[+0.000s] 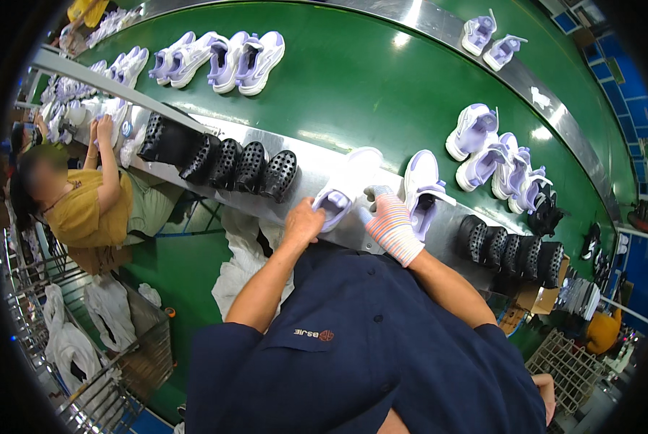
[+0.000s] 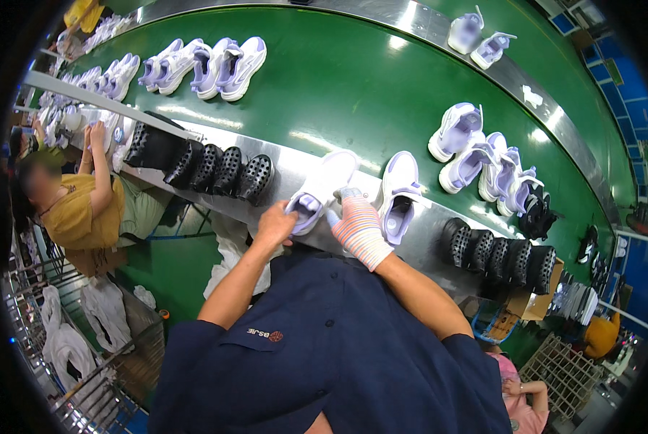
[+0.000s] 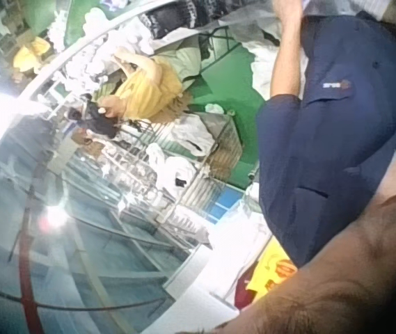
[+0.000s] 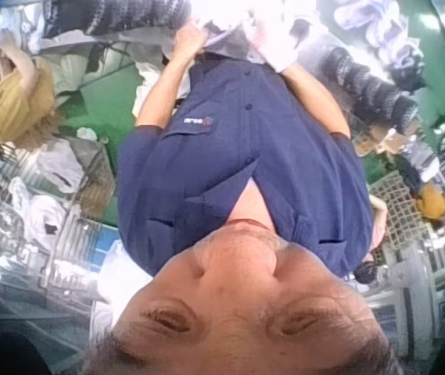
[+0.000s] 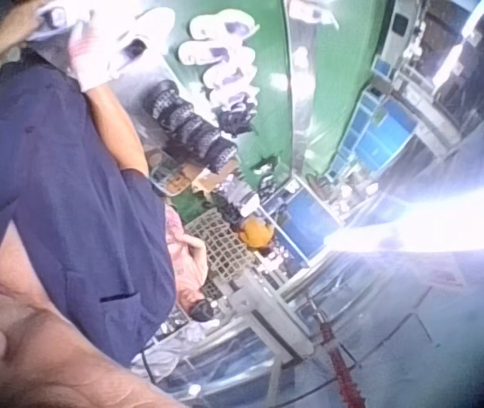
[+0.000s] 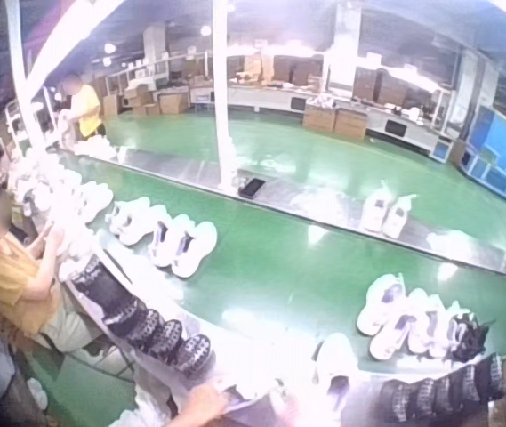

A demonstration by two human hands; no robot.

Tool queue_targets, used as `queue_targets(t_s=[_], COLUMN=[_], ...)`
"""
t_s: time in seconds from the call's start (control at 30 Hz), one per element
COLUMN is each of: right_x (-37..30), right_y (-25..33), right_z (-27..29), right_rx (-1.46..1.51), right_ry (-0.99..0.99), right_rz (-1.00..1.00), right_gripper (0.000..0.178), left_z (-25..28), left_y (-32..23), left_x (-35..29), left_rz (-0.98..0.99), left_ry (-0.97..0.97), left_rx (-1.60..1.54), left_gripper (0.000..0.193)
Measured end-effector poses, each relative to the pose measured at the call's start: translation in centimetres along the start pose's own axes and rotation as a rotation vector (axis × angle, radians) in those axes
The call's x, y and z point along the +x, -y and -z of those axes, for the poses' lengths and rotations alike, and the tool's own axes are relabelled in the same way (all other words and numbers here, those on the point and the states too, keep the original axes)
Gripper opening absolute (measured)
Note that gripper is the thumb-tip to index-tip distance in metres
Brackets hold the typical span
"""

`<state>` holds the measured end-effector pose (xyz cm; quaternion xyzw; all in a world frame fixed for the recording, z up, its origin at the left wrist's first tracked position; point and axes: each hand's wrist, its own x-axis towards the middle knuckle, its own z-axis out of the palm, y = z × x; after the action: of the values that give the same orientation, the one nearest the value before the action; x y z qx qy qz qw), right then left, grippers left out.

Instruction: The person takes out black shoe components from a white bag, sorts them onto a table, and затем attaches white shoe parts onto the conveyor belt while handling both white and black shoes by hand.

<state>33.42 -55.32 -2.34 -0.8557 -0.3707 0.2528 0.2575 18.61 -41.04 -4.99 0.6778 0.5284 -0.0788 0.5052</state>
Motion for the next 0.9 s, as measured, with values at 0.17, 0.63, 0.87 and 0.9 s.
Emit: queue_targets(t_s=[0.17, 0.63, 0.87, 0.9], right_x=[0.6, -6.6, -4.8, -4.5], right_y=[1.1, -5.4, -12.1, -11.8], right_z=[-1.8, 2.1, -1.1, -2.7], right_rx=[-0.111, 0.249, 0.256, 0.274], right_ry=[0.229, -0.148, -0.411, -0.322], right_rz=[-0.289, -0.406, -0.709, -0.709], right_gripper=[0.05, 0.037, 0.048, 0.048], left_z=[-2.3, 0.1, -11.1, -12.8], left_y=[1.5, -2.6, -7.6, -7.2], left_x=[0.4, -2.7, -3.1, -1.6], left_rz=[-0.265, -0.763, -0.938, -0.866], left_ry=[-0.129, -0.276, 0.012, 0.012], left_rx=[0.37, 0.696, 0.494, 0.503], left_gripper=[0.048, 0.028, 0.028, 0.027])
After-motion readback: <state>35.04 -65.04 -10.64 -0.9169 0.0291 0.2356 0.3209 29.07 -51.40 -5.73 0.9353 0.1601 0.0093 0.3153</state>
